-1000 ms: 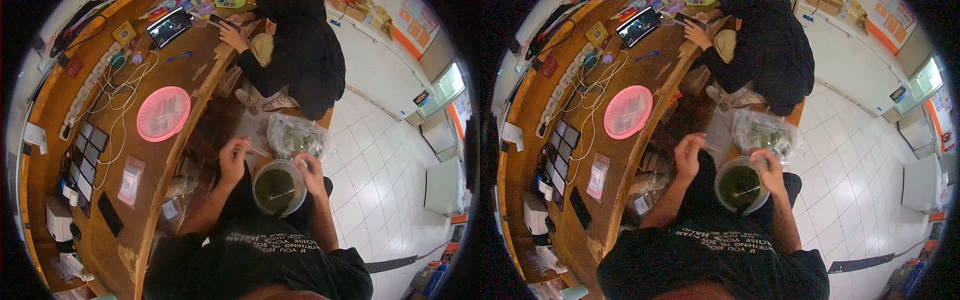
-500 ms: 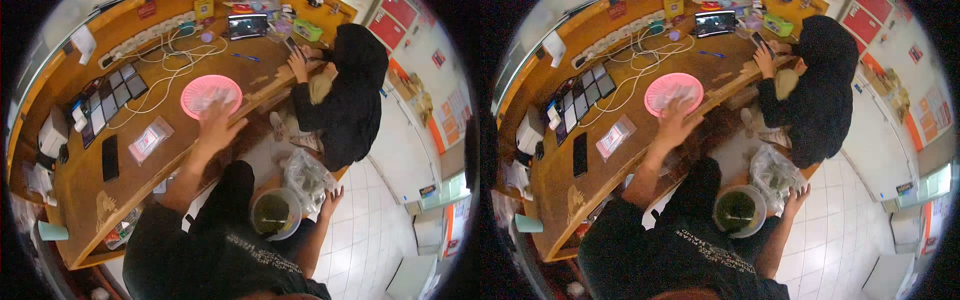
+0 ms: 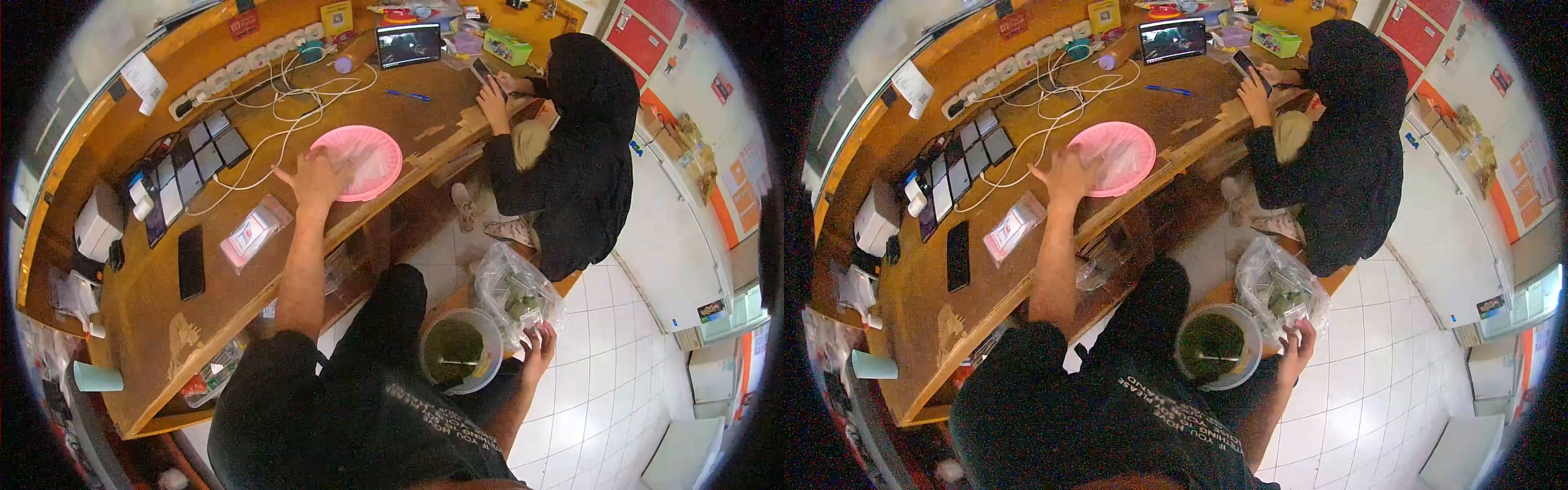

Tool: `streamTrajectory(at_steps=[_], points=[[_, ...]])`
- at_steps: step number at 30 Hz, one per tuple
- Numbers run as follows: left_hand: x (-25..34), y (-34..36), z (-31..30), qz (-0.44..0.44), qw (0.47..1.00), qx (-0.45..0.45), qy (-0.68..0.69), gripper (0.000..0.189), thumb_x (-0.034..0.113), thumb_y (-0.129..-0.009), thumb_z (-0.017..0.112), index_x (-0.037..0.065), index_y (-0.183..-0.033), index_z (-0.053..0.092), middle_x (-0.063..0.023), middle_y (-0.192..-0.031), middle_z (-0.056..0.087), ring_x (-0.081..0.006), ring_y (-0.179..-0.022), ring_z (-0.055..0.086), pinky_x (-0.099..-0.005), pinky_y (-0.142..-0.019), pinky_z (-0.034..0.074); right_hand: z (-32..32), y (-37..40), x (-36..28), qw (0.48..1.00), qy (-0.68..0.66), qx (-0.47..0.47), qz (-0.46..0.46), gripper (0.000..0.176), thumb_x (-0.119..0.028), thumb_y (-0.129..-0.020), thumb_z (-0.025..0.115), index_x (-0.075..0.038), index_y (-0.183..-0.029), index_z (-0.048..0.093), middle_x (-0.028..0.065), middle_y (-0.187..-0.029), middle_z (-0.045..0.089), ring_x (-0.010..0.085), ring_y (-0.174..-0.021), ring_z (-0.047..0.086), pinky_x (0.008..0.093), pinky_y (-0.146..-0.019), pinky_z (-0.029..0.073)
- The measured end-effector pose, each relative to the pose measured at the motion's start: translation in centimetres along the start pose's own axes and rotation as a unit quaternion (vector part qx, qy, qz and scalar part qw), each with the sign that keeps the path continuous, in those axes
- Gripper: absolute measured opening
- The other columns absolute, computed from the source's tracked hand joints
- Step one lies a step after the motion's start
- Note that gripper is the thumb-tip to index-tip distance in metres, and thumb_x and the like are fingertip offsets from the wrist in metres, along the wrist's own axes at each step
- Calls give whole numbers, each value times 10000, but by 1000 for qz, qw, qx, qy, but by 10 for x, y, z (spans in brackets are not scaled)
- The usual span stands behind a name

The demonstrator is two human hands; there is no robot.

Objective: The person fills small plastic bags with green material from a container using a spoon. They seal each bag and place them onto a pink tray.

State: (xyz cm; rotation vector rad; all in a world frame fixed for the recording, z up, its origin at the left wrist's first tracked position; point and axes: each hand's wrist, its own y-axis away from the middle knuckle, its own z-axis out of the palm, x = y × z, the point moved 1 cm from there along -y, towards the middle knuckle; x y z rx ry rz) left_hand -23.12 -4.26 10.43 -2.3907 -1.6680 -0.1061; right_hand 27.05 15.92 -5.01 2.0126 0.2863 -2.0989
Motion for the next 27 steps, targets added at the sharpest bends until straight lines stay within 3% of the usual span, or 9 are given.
streamTrajectory(at_steps=[5,7,9,11,16,18,20,23,27], points=[[11,7,7,77,991,81,68,729,695,-880,444,200,-1412,501,-57,-1530,401,-301,-1444,303,-766,-1071,-55,-4,-2,-2,999,34,-2,5,298,-92,-944,578,-79,-1237,529,58,-1222,559,214,-1009,638,318,-775,514],[21,8,13,94,991,-97,1,729,683,-885,452,218,-1445,460,-37,-1570,336,-330,-1455,278,-768,-1064,-70,2,-2,-4,999,37,-14,1,285,-90,-945,575,-77,-1227,532,58,-1219,557,215,-1006,638,320,-776,516],[23,7,16,95,990,-102,22,746,665,-891,464,195,-1470,427,-20,-1560,359,-295,-1480,227,-773,-1034,-135,13,1,-7,999,43,-19,-5,270,-86,-946,573,-68,-1213,532,62,-1216,553,216,-1002,640,323,-785,520],[20,8,29,125,981,132,59,607,519,-907,573,124,-1368,554,-65,-1418,543,-279,-1383,419,-727,-1106,67,19,5,-10,999,42,-10,-7,272,-76,-952,566,-50,-1220,529,73,-1224,545,212,-1010,630,323,-823,516],[63,75,-17,231,840,77,486,209,134,-856,693,30,-1033,731,-145,-1051,720,-291,-965,684,-368,-892,514,44,16,-55,993,57,-56,-85,240,-78,-971,553,4,-1195,566,112,-1205,587,197,-1056,599,320,-952,472],[89,128,-9,457,762,-78,452,205,89,-842,664,42,-1031,729,-122,-1050,721,-287,-956,683,-382,-863,516,61,31,-94,985,70,-134,-83,243,-98,-970,559,20,-1179,597,113,-1148,627,182,-1059,598,320,-961,464],[114,175,7,648,645,-82,396,185,60,-802,657,138,-942,750,-8,-1009,727,-225,-949,672,-374,-834,504,86,41,-127,976,74,-199,-56,273,-123,-965,570,26,-1191,608,106,-1100,656,169,-1032,608,315,-936,472],[127,215,17,660,640,-130,371,134,132,-764,705,191,-872,759,74,-972,719,-171,-1115,603,-497,-1070,342,81,39,-122,956,57,-287,11,278,-90,-938,585,25,-1188,623,89,-1060,675,146,-979,618,291,-872,487],[130,222,15,672,639,-81,366,106,152,-759,726,190,-853,760,101,-972,716,-163,-1160,580,-545,-1103,286,64,44,-108,930,23,-359,75,251,-48,-912,614,19,-1151,650,54,-972,690,104,-897,620,256,-810,492]])
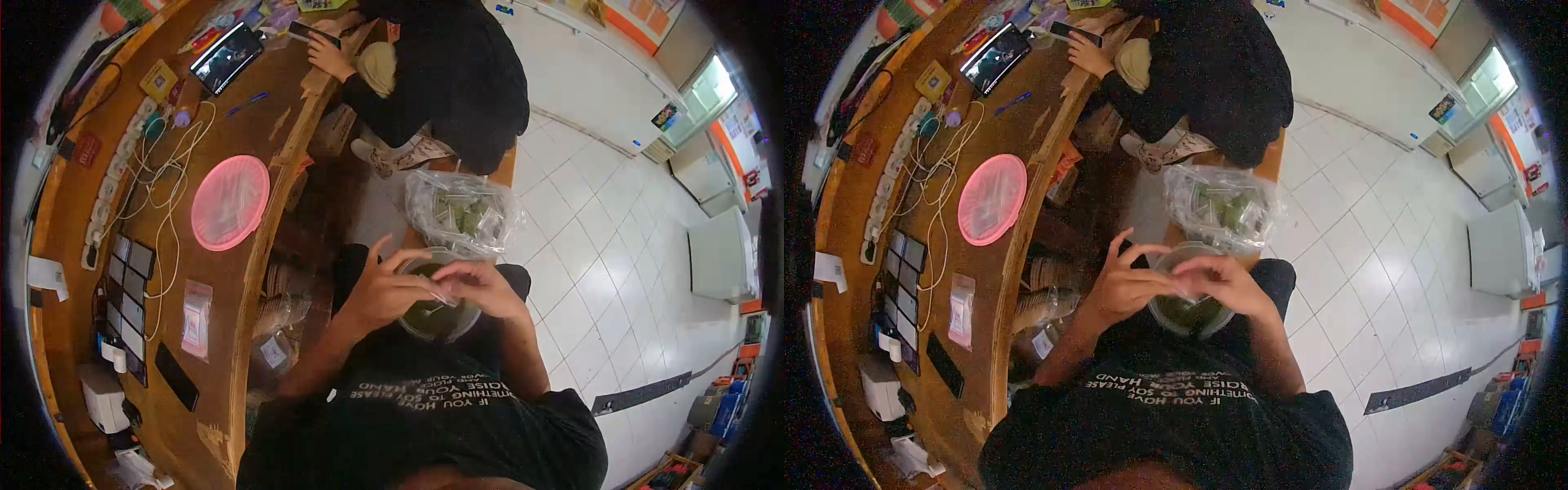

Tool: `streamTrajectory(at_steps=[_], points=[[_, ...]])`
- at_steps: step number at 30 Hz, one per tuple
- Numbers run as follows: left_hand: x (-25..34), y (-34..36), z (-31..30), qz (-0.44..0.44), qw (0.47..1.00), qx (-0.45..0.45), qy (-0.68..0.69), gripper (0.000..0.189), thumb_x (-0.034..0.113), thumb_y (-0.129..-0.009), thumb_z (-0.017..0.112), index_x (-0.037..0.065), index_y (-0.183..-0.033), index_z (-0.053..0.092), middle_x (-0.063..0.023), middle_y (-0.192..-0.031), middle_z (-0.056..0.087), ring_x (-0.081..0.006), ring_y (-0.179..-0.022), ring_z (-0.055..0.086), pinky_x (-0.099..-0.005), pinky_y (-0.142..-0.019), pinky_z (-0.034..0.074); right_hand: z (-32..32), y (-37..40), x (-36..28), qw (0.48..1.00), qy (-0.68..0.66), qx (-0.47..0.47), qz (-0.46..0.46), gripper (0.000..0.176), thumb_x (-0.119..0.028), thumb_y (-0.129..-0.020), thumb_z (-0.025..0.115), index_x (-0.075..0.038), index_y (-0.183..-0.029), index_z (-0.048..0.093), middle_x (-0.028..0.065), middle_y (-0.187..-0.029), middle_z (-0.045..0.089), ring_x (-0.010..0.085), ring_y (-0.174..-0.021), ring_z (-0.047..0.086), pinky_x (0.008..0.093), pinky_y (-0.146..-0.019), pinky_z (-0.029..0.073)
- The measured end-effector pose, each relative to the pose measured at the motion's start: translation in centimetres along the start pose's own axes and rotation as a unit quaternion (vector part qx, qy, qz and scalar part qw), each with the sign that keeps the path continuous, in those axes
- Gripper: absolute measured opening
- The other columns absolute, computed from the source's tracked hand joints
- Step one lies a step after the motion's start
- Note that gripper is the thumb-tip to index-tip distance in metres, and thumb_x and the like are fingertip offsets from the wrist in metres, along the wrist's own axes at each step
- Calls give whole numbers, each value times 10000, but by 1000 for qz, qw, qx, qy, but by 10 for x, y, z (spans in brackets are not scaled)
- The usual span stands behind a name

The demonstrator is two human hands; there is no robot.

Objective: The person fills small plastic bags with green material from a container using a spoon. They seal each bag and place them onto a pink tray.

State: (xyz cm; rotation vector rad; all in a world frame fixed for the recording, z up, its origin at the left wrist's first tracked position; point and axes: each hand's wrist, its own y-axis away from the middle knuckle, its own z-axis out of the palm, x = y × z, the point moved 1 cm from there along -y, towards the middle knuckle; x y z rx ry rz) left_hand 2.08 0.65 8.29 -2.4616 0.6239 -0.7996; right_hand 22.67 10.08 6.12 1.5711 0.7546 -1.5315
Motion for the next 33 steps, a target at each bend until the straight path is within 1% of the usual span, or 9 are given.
streamTrajectory(at_steps=[7,9,13,16,22,26,29,31,33], points=[[1,15,20,-2,989,-49,142,193,103,-799,715,173,-978,734,-1,-1098,701,-202,-1180,587,-475,-1016,436,6,12,31,1000,5,24,18,179,-28,-898,631,21,-1068,657,48,-926,684,98,-857,618,251,-782,490],[6,11,15,-174,956,-88,221,280,67,-804,704,149,-1071,690,-58,-1251,629,-220,-1182,593,-449,-948,494,9,11,31,991,68,118,-4,134,-33,-894,640,25,-1013,657,48,-906,681,100,-844,616,252,-762,491],[3,4,13,-212,948,-42,233,310,93,-815,703,142,-1118,663,-58,-1353,556,-218,-1136,614,-488,-950,446,0,12,29,987,39,154,-26,100,-24,-902,611,23,-981,649,53,-902,677,129,-854,631,283,-763,508],[15,9,16,-205,952,53,-222,315,185,-798,768,115,-1089,672,-76,-1239,623,-250,-1082,613,-447,-975,389,-4,8,35,972,135,188,-48,106,-11,-900,601,18,-994,642,56,-907,676,139,-850,640,292,-761,513],[18,19,44,-333,905,70,256,305,269,-803,803,22,-962,725,-95,-899,735,-182,-801,694,-357,-797,519,28,3,23,969,128,168,-132,111,-33,-860,682,16,-959,685,75,-891,712,133,-855,659,265,-766,509],[-2,20,69,-297,891,49,339,218,199,-909,688,-6,-974,726,-144,-881,733,-105,-812,684,-294,-704,527,28,16,19,967,123,213,-68,119,-42,-843,717,9,-951,707,68,-869,719,111,-847,650,262,-770,507],[3,-2,85,-235,940,2,247,204,188,-932,635,14,-998,718,-153,-866,720,-225,-788,707,-347,-687,526,15,32,34,949,53,303,-71,81,-73,-865,691,-10,-916,700,98,-827,715,136,-798,671,261,-727,498],[15,-14,95,-196,959,-37,201,198,189,-936,620,22,-987,713,-153,-841,712,-276,-769,703,-376,-678,526,14,50,37,819,455,345,-58,104,-124,-885,652,-27,-863,680,145,-773,694,218,-731,684,300,-667,500],[25,-19,103,-120,987,-85,70,188,205,-932,595,36,-962,671,-158,-827,683,-346,-749,668,-429,-654,522,16,56,50,812,460,359,-14,123,-145,-886,636,-34,-844,669,163,-732,673,274,-689,671,332,-624,495]])
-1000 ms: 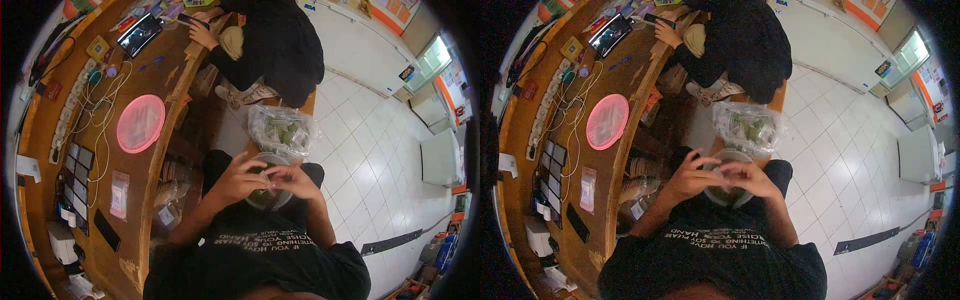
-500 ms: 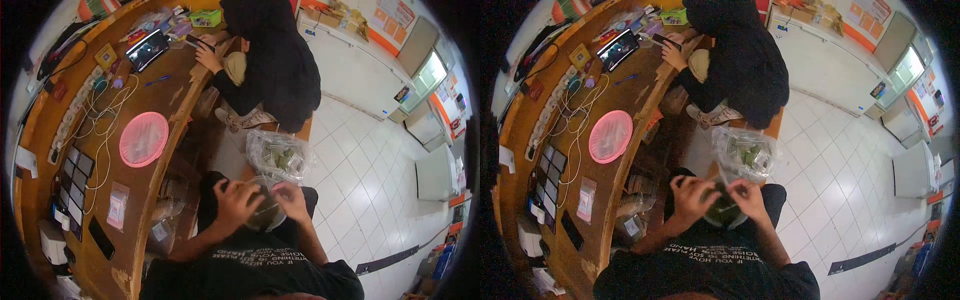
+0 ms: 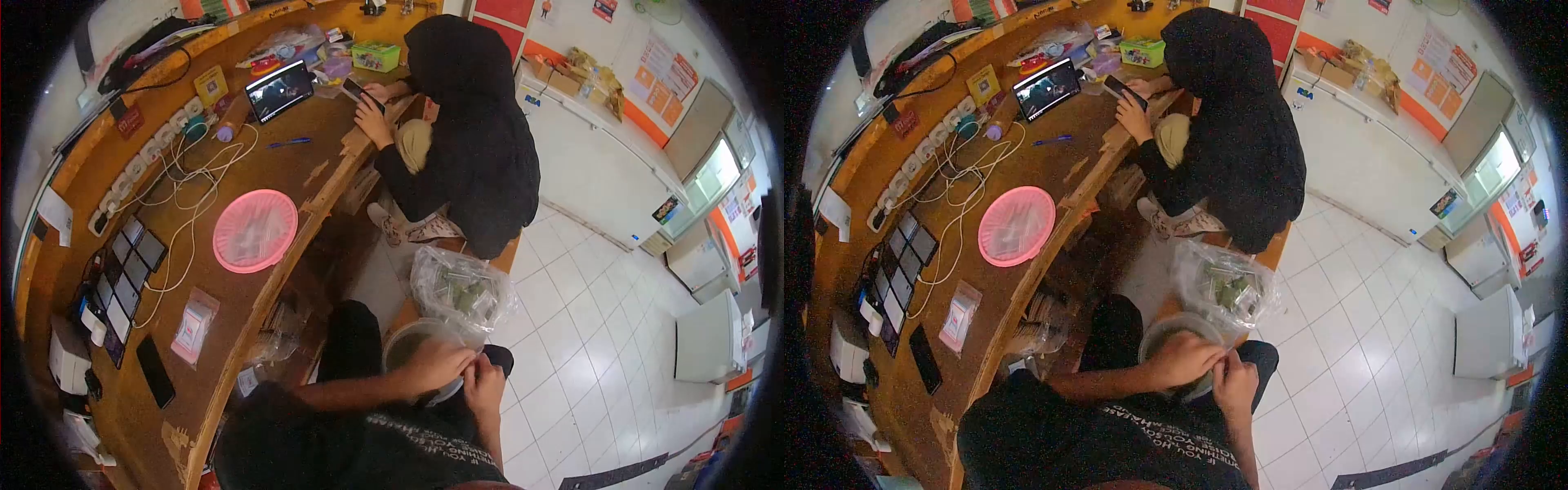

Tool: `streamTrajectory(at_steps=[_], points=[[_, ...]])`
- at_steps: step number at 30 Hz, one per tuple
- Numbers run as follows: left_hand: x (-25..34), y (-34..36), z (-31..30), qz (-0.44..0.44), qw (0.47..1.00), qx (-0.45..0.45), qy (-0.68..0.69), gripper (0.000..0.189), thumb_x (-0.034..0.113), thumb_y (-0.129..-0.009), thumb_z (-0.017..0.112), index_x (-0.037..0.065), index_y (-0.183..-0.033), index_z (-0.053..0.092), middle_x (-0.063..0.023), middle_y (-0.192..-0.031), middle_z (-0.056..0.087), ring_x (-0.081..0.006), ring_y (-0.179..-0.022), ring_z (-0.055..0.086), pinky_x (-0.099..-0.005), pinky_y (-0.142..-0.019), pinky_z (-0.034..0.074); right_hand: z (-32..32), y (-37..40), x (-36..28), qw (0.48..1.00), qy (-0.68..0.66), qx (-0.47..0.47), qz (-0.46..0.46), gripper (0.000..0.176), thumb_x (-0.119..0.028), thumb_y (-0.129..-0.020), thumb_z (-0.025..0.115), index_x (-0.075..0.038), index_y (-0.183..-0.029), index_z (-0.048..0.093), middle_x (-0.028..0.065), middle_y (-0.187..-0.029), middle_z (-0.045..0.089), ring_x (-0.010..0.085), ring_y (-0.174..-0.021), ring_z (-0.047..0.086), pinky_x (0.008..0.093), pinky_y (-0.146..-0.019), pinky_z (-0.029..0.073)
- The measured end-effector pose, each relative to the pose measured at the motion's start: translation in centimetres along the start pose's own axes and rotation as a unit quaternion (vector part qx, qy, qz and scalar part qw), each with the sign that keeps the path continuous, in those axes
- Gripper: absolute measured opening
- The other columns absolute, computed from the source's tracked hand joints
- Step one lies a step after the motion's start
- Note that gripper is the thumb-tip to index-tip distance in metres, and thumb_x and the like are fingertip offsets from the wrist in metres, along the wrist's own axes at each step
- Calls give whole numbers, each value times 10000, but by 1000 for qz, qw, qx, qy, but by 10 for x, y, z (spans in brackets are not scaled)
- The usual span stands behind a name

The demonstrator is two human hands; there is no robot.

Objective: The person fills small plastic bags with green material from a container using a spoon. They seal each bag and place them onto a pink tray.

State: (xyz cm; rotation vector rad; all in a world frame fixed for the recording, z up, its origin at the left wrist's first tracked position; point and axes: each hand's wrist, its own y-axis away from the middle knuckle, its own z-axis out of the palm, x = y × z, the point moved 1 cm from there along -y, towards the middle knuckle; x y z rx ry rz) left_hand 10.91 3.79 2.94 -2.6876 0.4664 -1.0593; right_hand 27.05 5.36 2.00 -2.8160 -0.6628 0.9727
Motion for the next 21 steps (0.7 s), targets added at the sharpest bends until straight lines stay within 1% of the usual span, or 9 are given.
streamTrajectory(at_steps=[2,5,6,9,11,13,15,17,21], points=[[-1,-1,5,10,1000,-2,-4,183,218,-926,591,44,-947,643,-152,-823,665,-343,-736,665,-440,-642,521,2,3,3,999,24,-5,33,143,-165,-886,621,-42,-826,659,181,-692,652,331,-647,659,363,-580,491],[-23,3,20,82,996,7,-20,184,235,-914,595,53,-937,600,-146,-818,634,-342,-713,658,-450,-621,519,1,2,2,987,-131,-22,91,157,-196,-874,630,-43,-851,657,194,-646,632,385,-577,631,436,-537,489],[-34,7,26,145,989,12,-32,190,240,-907,603,53,-941,586,-145,-817,622,-343,-703,655,-449,-612,519,7,0,4,992,-114,-5,59,162,-204,-872,634,-45,-846,652,194,-633,626,392,-560,626,451,-525,491],[-64,17,42,163,984,57,-41,171,220,-900,605,53,-922,578,-137,-766,586,-335,-674,637,-443,-606,517,16,-5,-6,999,-37,31,17,150,-112,-855,631,14,-776,649,190,-572,588,363,-549,640,397,-517,482],[-76,23,38,131,990,-3,-44,147,196,-884,625,57,-885,575,-129,-742,564,-323,-636,618,-441,-596,514,22,-11,-13,998,59,31,18,165,-123,-846,656,1,-742,622,187,-587,592,372,-562,635,411,-528,495],[-67,20,5,162,980,102,-49,119,156,-879,634,64,-841,570,-109,-722,549,-307,-614,602,-440,-589,509,28,-19,-10,999,12,33,-1,156,-164,-845,671,-30,-783,624,170,-602,606,378,-568,634,440,-530,503],[-66,28,-1,186,968,123,-118,148,150,-843,679,63,-803,566,-102,-732,536,-291,-650,594,-428,-604,506,30,-25,-16,999,-31,32,-20,158,-205,-845,687,-61,-824,626,153,-618,620,384,-573,634,469,-532,510],[-45,25,-25,-107,988,70,92,204,120,-772,720,48,-845,543,-82,-758,511,-277,-692,570,-391,-652,502,26,-31,-30,994,-45,16,-96,156,-193,-848,692,-53,-843,623,163,-700,645,369,-642,655,457,-555,514],[-56,34,-18,-192,943,179,204,274,80,-726,723,41,-900,515,-99,-822,521,-304,-802,574,-408,-776,491,28,-43,-40,978,-55,19,-200,156,-159,-829,717,-44,-869,620,167,-760,656,348,-698,667,442,-577,521]])
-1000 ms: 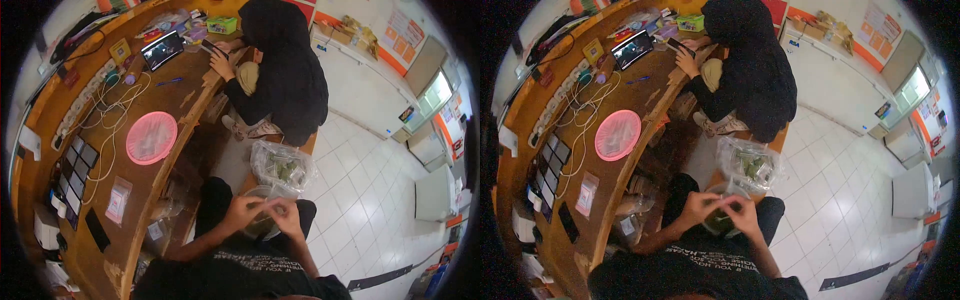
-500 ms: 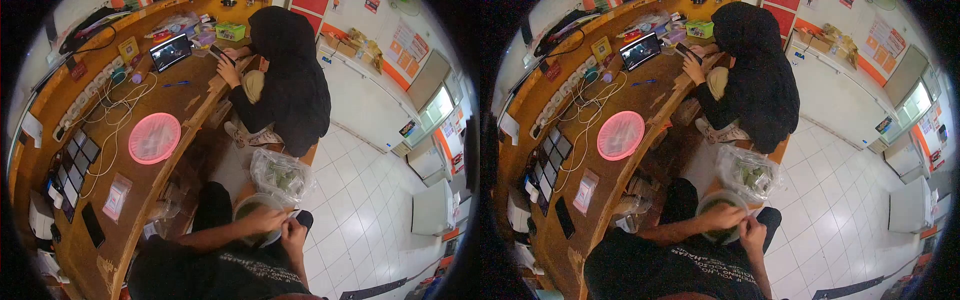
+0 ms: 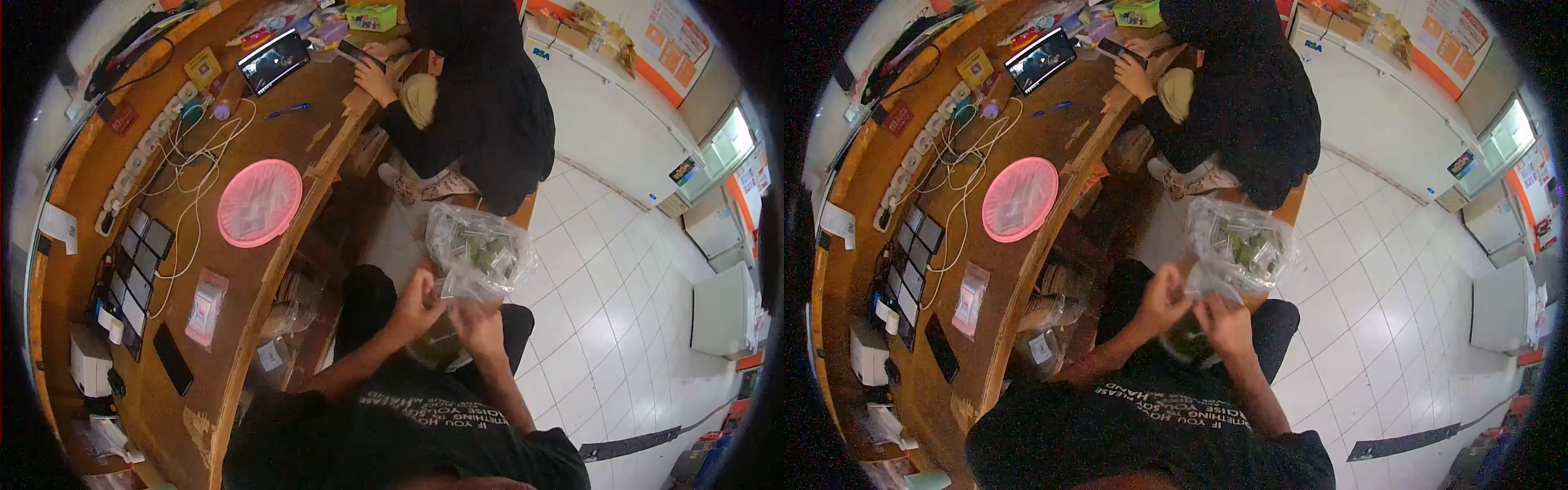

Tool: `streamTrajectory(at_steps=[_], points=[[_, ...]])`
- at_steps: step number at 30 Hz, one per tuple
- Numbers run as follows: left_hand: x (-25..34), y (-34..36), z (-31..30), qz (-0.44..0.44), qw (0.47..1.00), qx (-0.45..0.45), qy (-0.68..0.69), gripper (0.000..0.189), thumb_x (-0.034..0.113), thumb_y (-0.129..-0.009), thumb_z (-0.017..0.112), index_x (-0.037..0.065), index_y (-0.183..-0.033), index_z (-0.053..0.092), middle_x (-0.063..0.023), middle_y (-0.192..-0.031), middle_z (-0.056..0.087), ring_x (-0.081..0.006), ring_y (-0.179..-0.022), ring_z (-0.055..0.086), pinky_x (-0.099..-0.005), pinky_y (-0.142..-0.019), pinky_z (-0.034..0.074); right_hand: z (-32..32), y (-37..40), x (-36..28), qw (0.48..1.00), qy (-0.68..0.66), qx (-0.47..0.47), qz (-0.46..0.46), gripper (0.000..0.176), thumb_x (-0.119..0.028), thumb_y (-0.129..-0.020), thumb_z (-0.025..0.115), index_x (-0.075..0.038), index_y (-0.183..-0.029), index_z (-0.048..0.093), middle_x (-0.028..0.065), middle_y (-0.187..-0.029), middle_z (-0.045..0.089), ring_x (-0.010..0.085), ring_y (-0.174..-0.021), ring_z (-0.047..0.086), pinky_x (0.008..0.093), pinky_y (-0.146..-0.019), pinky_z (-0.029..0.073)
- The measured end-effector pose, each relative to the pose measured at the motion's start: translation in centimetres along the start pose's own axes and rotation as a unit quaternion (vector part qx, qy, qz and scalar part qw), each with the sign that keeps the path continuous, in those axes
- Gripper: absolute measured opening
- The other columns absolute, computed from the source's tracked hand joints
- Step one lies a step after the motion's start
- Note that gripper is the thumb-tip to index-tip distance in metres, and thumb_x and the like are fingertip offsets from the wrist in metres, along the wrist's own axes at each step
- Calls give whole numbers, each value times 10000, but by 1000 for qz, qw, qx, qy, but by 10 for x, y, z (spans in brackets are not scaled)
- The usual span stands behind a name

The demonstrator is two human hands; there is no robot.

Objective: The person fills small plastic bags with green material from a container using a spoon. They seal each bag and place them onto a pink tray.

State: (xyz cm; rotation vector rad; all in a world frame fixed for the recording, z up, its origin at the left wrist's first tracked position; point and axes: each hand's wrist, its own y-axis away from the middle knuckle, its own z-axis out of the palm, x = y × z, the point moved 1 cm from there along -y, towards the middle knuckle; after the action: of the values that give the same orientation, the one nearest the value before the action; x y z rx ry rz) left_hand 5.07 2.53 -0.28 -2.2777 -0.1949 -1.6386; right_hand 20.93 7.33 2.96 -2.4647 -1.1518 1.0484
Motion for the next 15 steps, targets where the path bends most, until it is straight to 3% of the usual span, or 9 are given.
streamTrajectory(at_steps=[2,3,4,6,8,10,11,13,15], points=[[5,4,-11,125,987,71,-69,245,66,-771,661,38,-969,519,-155,-974,515,-344,-925,532,-411,-823,445,0,-1,-3,1000,2,18,12,180,-168,-812,736,-34,-851,622,156,-725,652,352,-668,660,433,-572,522],[16,5,-15,181,969,84,-143,278,61,-766,658,29,-1025,561,-171,-1056,538,-351,-1040,536,-445,-916,433,0,-1,-7,999,-11,16,42,171,-156,-806,731,-24,-822,624,155,-684,636,325,-625,656,408,-552,515],[17,1,-19,178,970,82,-142,278,61,-766,658,29,-1025,561,-171,-1056,538,-351,-1040,536,-445,-916,433,-1,-3,-10,997,-23,15,70,165,-145,-799,726,-14,-792,626,154,-642,620,299,-583,651,382,-532,507],[20,-3,-27,334,930,-29,-148,323,81,-769,676,33,-1078,596,-172,-1104,573,-347,-1121,544,-481,-1010,390,-6,-4,-13,990,-95,16,108,146,-117,-797,710,-4,-762,625,124,-601,607,242,-546,629,344,-510,485],[37,-1,-37,335,933,-63,-111,341,97,-760,703,36,-1081,605,-169,-1108,589,-338,-1130,556,-462,-1011,407,-10,-3,-14,976,-165,23,144,134,-90,-794,694,6,-731,625,95,-560,594,186,-509,607,306,-489,462],[37,3,-35,337,933,-99,-72,360,114,-751,730,38,-1083,614,-165,-1112,605,-329,-1138,568,-444,-1011,424,-14,4,-8,828,-426,-94,352,127,-49,-800,663,21,-704,619,28,-541,578,94,-503,548,263,-471,417],[27,6,-28,324,941,-90,-39,389,130,-737,760,38,-1085,612,-153,-1080,613,-319,-1087,592,-421,-964,453,-17,6,-7,803,-459,-120,362,122,-36,-805,661,24,-707,620,-11,-583,587,63,-531,539,253,-497,417],[20,12,-25,304,949,-82,-4,420,146,-724,789,38,-1087,610,-140,-1048,622,-309,-1035,615,-398,-917,483,-13,10,-7,832,-442,-107,317,121,-46,-802,680,12,-710,627,-2,-627,602,66,-574,556,254,-518,426],[14,10,-24,217,971,-98,39,496,257,-725,827,18,-1099,605,-154,-1079,632,-291,-987,657,-375,-801,541,-17,4,-10,861,-422,-91,269,122,-56,-799,700,-1,-713,634,7,-672,617,70,-618,572,254,-539,434]])
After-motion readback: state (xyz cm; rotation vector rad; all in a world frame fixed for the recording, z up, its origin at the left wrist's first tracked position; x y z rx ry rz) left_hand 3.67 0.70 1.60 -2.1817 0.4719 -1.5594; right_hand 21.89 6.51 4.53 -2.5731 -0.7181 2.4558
